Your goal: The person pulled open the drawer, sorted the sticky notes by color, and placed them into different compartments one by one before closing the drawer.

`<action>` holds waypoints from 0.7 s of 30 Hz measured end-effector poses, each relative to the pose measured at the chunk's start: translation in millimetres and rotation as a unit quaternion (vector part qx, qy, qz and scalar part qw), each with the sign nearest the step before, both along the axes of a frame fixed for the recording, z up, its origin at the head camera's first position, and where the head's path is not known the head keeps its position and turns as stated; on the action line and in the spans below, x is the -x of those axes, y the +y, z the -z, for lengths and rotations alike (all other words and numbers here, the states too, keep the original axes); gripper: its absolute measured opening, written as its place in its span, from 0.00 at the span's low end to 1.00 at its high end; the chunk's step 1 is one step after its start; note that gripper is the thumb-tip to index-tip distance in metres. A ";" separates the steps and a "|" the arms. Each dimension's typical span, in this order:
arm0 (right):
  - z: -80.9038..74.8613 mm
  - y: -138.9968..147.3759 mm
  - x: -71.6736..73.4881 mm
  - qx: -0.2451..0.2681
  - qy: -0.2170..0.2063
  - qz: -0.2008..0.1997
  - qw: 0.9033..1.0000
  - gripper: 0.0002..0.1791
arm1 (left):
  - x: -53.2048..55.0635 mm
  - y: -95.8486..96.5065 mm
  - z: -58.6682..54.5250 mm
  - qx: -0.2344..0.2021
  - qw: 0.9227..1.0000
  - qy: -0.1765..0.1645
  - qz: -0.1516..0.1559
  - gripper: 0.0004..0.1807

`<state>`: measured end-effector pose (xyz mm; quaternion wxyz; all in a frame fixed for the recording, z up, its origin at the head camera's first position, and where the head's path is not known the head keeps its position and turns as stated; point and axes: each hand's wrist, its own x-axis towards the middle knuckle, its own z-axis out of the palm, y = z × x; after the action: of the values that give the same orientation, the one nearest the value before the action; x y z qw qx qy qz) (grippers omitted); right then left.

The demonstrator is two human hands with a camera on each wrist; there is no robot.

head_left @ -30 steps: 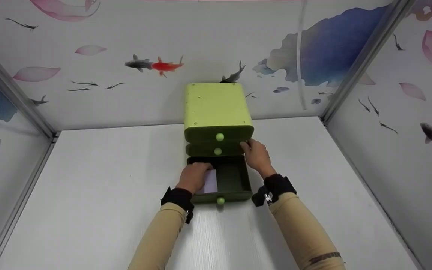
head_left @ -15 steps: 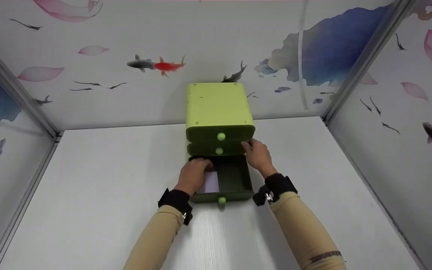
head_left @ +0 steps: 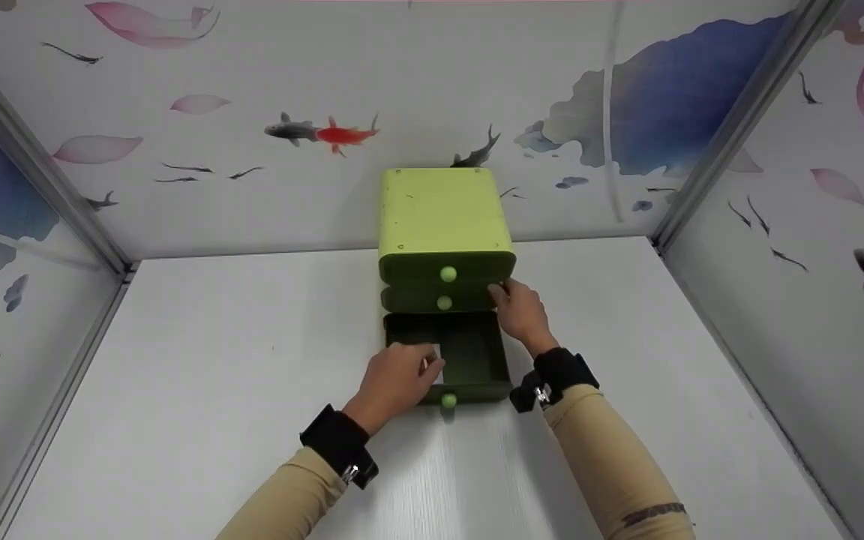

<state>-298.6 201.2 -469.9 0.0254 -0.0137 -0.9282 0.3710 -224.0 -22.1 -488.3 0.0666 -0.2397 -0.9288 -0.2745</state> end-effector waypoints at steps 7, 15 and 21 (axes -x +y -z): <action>0.5 1.1 -0.2 -0.002 -0.010 0.007 1.000 0.21 | -19.6 4.6 10.3 0.023 0.998 -0.052 0.011 0.21; 2.2 0.5 1.3 -0.005 -0.008 0.009 1.000 0.22 | -34.1 7.8 32.9 0.068 0.995 -0.074 0.000 0.26; 2.4 -0.8 2.2 -0.008 -0.005 0.007 1.000 0.22 | -37.3 12.4 47.9 0.074 0.995 -0.053 -0.027 0.27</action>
<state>-300.7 200.3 -472.3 0.0233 -0.0220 -0.9310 0.3636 -186.7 -9.7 -536.2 0.0067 -0.2044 -0.9549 -0.2152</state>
